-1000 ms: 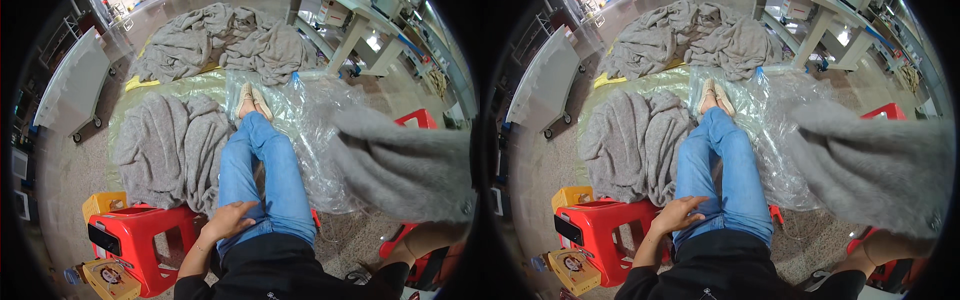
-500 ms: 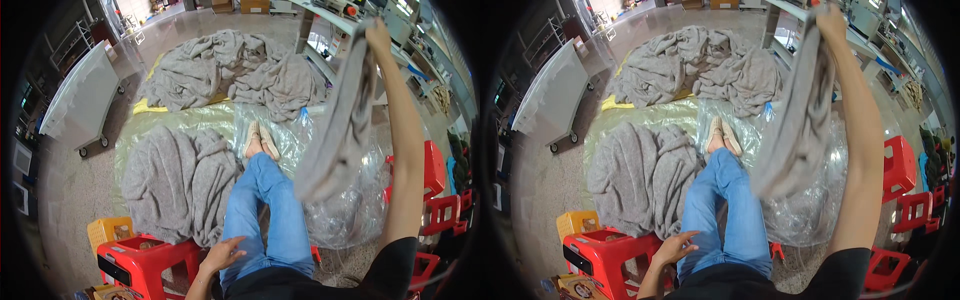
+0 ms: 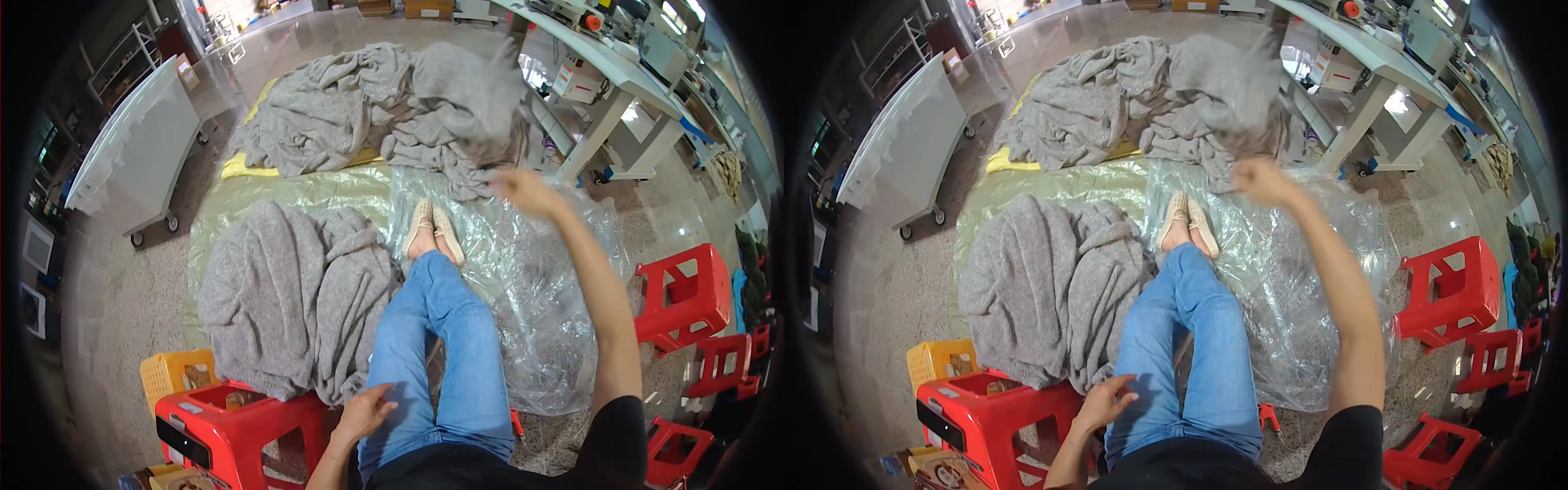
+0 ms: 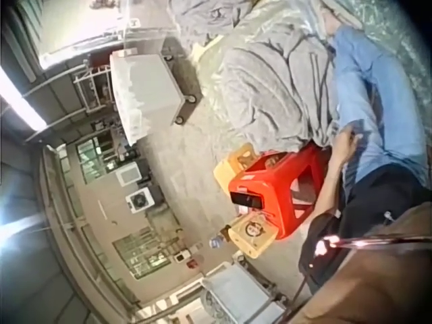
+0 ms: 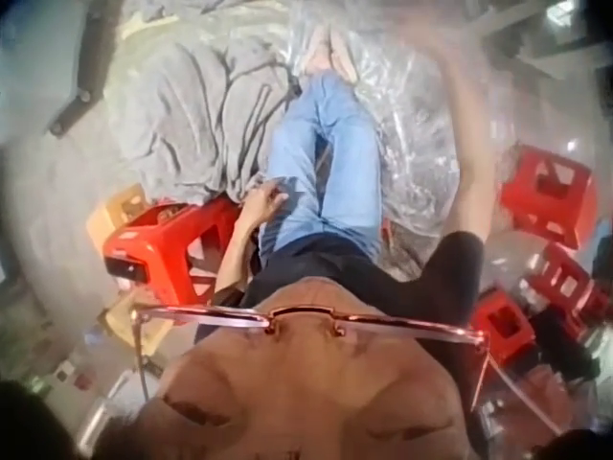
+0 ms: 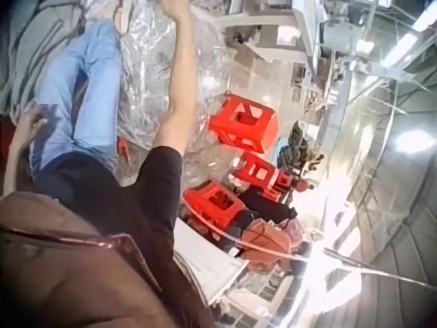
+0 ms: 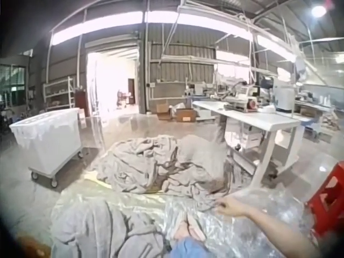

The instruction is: Picking off lint and loose threads from grey fuzzy garment pieces.

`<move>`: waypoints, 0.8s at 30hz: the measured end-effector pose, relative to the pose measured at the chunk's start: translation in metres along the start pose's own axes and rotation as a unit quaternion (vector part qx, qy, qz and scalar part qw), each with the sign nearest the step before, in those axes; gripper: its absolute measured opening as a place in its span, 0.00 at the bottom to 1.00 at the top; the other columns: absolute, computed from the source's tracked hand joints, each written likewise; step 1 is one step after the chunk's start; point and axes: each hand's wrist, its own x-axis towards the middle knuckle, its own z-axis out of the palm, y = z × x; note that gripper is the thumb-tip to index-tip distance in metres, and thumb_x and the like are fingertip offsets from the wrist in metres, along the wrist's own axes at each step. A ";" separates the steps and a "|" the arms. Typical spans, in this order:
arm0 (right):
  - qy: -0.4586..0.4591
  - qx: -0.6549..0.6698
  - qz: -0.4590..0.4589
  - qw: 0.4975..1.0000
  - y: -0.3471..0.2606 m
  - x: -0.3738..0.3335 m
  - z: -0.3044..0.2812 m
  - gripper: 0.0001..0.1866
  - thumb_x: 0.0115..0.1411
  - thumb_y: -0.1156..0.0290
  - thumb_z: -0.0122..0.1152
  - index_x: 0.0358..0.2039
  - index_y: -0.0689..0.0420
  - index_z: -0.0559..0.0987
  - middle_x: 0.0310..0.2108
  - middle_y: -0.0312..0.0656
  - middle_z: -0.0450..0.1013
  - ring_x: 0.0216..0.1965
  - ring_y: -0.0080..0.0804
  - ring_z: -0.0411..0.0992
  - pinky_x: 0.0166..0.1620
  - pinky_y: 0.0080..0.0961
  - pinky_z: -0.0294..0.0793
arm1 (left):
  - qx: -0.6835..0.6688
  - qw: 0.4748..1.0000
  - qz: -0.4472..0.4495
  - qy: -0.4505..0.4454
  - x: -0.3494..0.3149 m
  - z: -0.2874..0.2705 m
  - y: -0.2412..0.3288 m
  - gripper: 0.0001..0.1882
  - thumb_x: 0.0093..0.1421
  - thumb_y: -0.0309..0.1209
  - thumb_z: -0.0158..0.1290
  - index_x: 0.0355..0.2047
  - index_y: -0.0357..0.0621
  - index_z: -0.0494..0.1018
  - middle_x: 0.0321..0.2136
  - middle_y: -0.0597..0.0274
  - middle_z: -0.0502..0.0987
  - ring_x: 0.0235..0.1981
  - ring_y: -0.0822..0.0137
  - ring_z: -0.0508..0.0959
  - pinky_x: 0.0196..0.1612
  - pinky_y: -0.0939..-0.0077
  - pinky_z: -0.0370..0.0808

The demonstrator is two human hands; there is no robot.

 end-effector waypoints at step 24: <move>-0.050 0.364 0.153 0.918 -0.082 -0.326 0.289 0.09 0.58 0.74 0.56 0.37 0.63 0.78 0.31 0.43 0.77 0.32 0.27 0.75 0.37 0.22 0.73 | -0.211 0.778 -0.468 0.361 0.038 0.097 -0.208 0.58 0.35 0.44 0.71 0.62 0.46 0.48 0.54 0.41 0.63 0.55 0.43 0.65 0.53 0.43 0.65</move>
